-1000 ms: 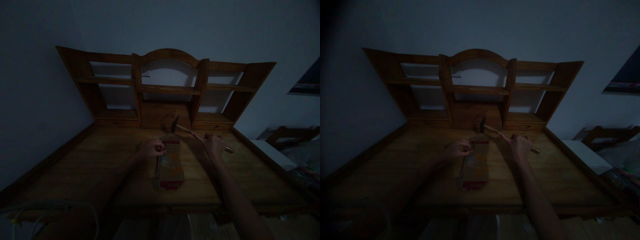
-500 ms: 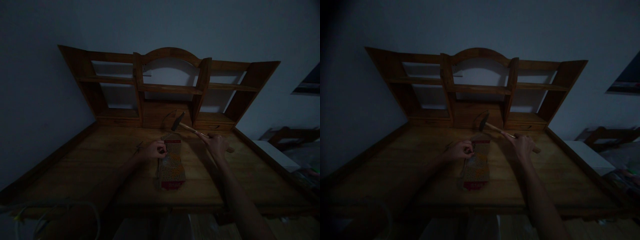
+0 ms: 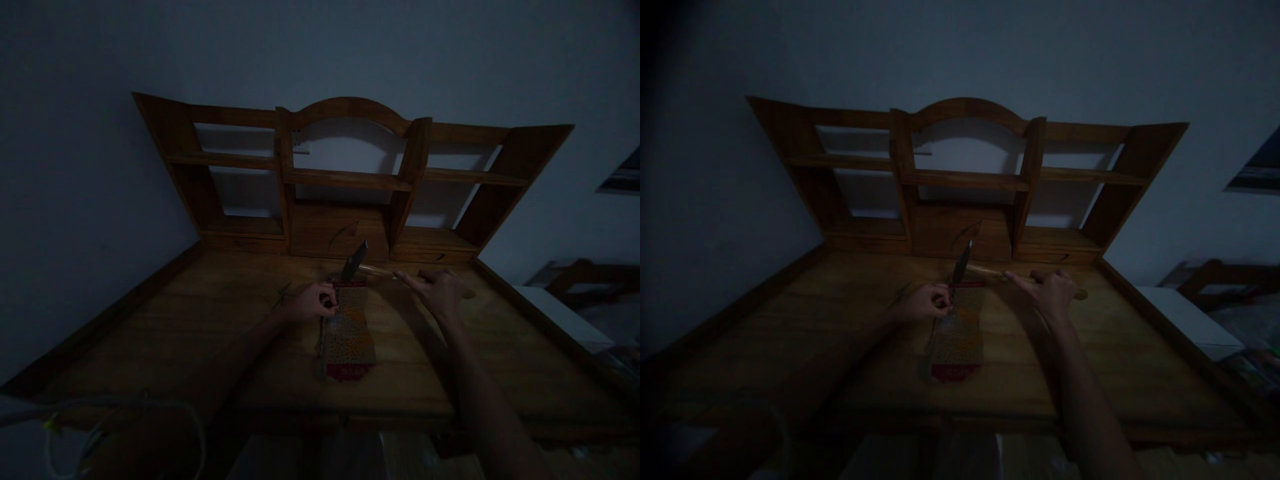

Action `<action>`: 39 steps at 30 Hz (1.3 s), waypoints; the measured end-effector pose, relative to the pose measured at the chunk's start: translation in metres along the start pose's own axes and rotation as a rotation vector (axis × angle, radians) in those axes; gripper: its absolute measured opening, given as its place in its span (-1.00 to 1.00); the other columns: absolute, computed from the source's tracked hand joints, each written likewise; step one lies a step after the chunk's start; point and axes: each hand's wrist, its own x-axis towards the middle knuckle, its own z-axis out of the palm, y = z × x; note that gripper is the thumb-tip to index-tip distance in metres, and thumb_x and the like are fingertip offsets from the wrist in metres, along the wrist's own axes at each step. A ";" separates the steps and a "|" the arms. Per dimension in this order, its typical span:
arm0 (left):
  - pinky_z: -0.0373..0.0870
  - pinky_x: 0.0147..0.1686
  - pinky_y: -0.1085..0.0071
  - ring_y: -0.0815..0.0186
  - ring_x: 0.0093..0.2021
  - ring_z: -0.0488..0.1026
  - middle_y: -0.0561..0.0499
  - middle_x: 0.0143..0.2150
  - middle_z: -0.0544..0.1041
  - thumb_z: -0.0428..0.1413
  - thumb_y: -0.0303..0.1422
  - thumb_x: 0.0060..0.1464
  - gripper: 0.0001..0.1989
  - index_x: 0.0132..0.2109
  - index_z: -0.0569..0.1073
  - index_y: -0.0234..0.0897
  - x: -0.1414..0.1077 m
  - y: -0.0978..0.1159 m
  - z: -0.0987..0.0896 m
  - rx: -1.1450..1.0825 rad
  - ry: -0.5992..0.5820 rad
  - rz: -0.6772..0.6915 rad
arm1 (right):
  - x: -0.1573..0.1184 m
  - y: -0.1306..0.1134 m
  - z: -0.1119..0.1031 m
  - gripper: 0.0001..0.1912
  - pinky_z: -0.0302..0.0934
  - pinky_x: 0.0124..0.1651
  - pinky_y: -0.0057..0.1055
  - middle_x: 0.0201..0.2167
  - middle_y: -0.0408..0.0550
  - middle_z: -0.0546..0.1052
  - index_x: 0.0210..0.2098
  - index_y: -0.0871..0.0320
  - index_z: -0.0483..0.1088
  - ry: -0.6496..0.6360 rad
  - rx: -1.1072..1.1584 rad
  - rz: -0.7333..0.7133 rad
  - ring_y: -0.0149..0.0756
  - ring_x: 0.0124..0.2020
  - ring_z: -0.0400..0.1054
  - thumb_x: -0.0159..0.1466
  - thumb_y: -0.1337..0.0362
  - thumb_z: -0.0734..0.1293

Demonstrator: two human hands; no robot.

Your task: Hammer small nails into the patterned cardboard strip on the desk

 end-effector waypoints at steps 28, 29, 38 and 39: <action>0.11 -0.47 0.54 0.47 -0.49 0.22 0.12 -0.54 0.36 0.19 -0.41 -0.19 -0.91 -0.50 0.47 -0.38 -0.001 -0.004 0.003 -0.144 -0.018 -0.089 | -0.003 -0.012 -0.010 -0.23 -0.03 -0.39 -0.39 -0.67 0.01 0.43 -0.55 0.16 0.55 0.018 0.055 -0.115 -0.23 -0.49 0.30 0.04 -0.42 0.14; 0.11 -0.47 0.54 0.47 -0.49 0.22 0.13 -0.54 0.36 0.19 -0.42 -0.18 -0.91 -0.51 0.46 -0.38 -0.001 -0.005 0.003 -0.153 -0.021 -0.083 | -0.003 -0.011 -0.009 -0.22 -0.02 -0.38 -0.39 -0.67 0.00 0.43 -0.56 0.16 0.55 0.023 0.067 -0.108 -0.23 -0.49 0.30 0.04 -0.43 0.14; 0.15 -0.45 0.54 0.47 -0.48 0.26 0.10 -0.47 0.41 0.21 -0.38 -0.16 -0.83 -0.35 0.53 -0.39 -0.002 -0.019 0.008 -0.223 -0.029 -0.142 | -0.003 -0.015 -0.012 -0.27 -0.01 -0.34 -0.37 -0.70 -0.01 0.41 -0.60 0.13 0.53 -0.045 0.010 -0.227 -0.24 -0.49 0.27 0.02 -0.42 0.18; 0.11 -0.48 0.55 0.49 -0.51 0.22 0.13 -0.52 0.36 0.21 -0.36 -0.14 -0.84 -0.36 0.53 -0.39 -0.002 -0.018 0.007 -0.203 -0.041 -0.145 | -0.003 -0.016 -0.012 -0.27 0.00 -0.33 -0.37 -0.70 -0.01 0.41 -0.61 0.14 0.52 -0.034 0.023 -0.219 -0.25 -0.50 0.27 0.04 -0.41 0.18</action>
